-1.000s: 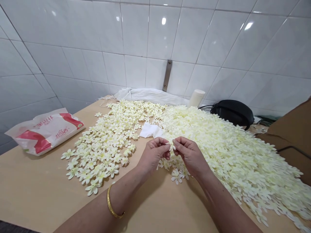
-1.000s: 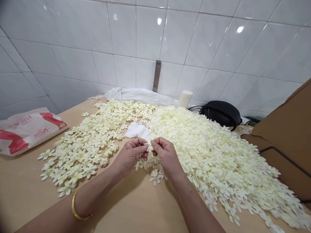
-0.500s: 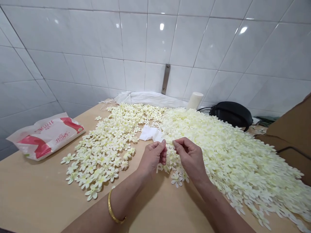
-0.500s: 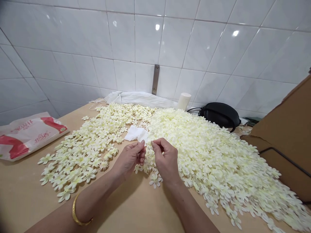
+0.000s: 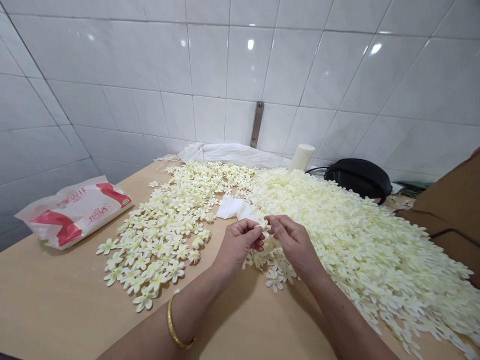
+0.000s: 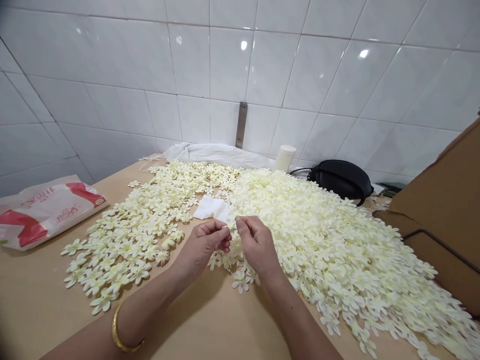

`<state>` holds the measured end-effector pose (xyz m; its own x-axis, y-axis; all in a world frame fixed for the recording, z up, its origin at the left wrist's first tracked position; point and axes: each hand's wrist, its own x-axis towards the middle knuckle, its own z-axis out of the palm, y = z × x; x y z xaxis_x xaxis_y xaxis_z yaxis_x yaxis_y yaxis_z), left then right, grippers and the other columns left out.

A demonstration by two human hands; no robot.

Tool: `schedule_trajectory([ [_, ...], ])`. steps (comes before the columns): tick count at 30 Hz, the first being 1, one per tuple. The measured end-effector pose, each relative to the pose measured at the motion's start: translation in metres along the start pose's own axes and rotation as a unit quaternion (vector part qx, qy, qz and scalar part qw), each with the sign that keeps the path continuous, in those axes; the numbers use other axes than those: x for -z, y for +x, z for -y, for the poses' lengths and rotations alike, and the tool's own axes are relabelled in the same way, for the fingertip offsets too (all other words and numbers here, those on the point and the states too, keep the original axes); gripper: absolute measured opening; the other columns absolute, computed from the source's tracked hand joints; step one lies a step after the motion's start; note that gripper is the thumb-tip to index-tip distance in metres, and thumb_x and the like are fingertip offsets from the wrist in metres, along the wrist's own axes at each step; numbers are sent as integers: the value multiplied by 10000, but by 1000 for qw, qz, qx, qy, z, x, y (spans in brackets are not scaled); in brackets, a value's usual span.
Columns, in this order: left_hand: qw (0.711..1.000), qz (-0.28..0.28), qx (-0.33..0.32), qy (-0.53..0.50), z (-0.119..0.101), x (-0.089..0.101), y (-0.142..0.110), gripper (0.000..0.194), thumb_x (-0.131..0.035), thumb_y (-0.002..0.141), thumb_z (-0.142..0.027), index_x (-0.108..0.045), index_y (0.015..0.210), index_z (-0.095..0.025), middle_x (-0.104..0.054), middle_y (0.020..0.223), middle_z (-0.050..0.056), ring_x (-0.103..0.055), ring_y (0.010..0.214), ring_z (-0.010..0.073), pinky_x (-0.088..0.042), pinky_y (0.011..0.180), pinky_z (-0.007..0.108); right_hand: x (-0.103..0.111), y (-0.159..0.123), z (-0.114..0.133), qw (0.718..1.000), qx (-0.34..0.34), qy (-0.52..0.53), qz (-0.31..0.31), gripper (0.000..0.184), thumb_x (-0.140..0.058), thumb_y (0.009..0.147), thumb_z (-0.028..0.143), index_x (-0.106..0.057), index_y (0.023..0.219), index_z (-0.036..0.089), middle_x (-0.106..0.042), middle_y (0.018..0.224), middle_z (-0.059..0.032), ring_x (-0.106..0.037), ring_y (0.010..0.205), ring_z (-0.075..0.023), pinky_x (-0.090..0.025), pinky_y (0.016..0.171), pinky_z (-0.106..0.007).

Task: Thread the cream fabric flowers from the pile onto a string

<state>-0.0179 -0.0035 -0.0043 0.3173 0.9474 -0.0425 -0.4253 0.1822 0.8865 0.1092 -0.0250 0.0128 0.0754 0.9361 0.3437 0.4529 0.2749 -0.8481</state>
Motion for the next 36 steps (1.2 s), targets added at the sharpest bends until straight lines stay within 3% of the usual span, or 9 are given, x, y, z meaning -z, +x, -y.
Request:
schedule_trajectory([
  [3,1000,21,-2,11,1,-3,-2,178,-676,604,-259,-567,607,-118,-547,514,-16,-483,454,65,-414,493,211,-1,0,0,994,-59,79,56,271,-484,772,374,-520,605,164,-469,572,18,-440,570,-114,-361,557,-238],
  [6,999,41,24,-11,1,-4,-2,188,-690,580,-255,-556,588,-124,-550,503,-14,-483,432,68,-405,478,215,-1,-1,0,990,-79,115,25,256,-519,740,358,-489,574,166,-416,534,41,-386,530,-94,-341,532,-224],
  [16,999,15,28,26,2,-4,-1,202,-681,578,-261,-522,579,-138,-504,470,-40,-456,427,62,-392,478,214,-8,-6,2,997,-24,-70,-30,212,-461,778,274,-487,595,171,-415,494,39,-358,469,-94,-291,445,-214],
  [21,980,-89,-90,151,4,-8,0,175,-599,596,-152,-452,502,-155,-447,432,-63,-421,410,54,-334,422,182,-20,-9,1,966,142,-203,-67,210,-387,781,187,-468,587,176,-476,595,-29,-433,573,-144,-350,543,-266],
  [23,985,-91,-80,124,5,-9,0,175,-598,604,-172,-450,512,-157,-462,433,-60,-440,411,61,-359,428,188,-21,-8,2,956,175,-220,-77,217,-371,786,184,-465,590,178,-486,629,-49,-444,615,-161,-359,580,-287],
  [25,997,-45,-19,61,4,-8,1,179,-630,601,-234,-481,549,-150,-509,455,-40,-468,411,71,-395,438,208,-18,-7,2,974,121,-173,-80,216,-384,799,210,-473,604,179,-486,604,-32,-439,586,-147,-357,552,-273],
  [28,998,27,51,-11,3,-7,1,203,-672,573,-268,-527,602,-129,-565,508,-6,-498,423,81,-427,452,228,-10,-4,0,999,-18,-25,-43,221,-440,799,277,-470,603,180,-458,532,18,-416,513,-111,-352,491,-236],
  [30,998,35,56,-19,2,-6,1,199,-676,573,-257,-533,604,-123,-570,513,-2,-503,425,82,-432,453,227,-6,-3,-1,996,-70,61,-10,253,-465,792,334,-454,590,181,-443,507,37,-416,492,-99,-355,478,-225],
  [36,999,33,35,-2,3,-6,-2,203,-668,602,-265,-527,575,-121,-550,492,-12,-487,402,70,-420,438,212,-5,-3,2,969,-122,201,80,257,-593,702,401,-465,640,188,-508,477,59,-466,448,-91,-379,460,-221],
])
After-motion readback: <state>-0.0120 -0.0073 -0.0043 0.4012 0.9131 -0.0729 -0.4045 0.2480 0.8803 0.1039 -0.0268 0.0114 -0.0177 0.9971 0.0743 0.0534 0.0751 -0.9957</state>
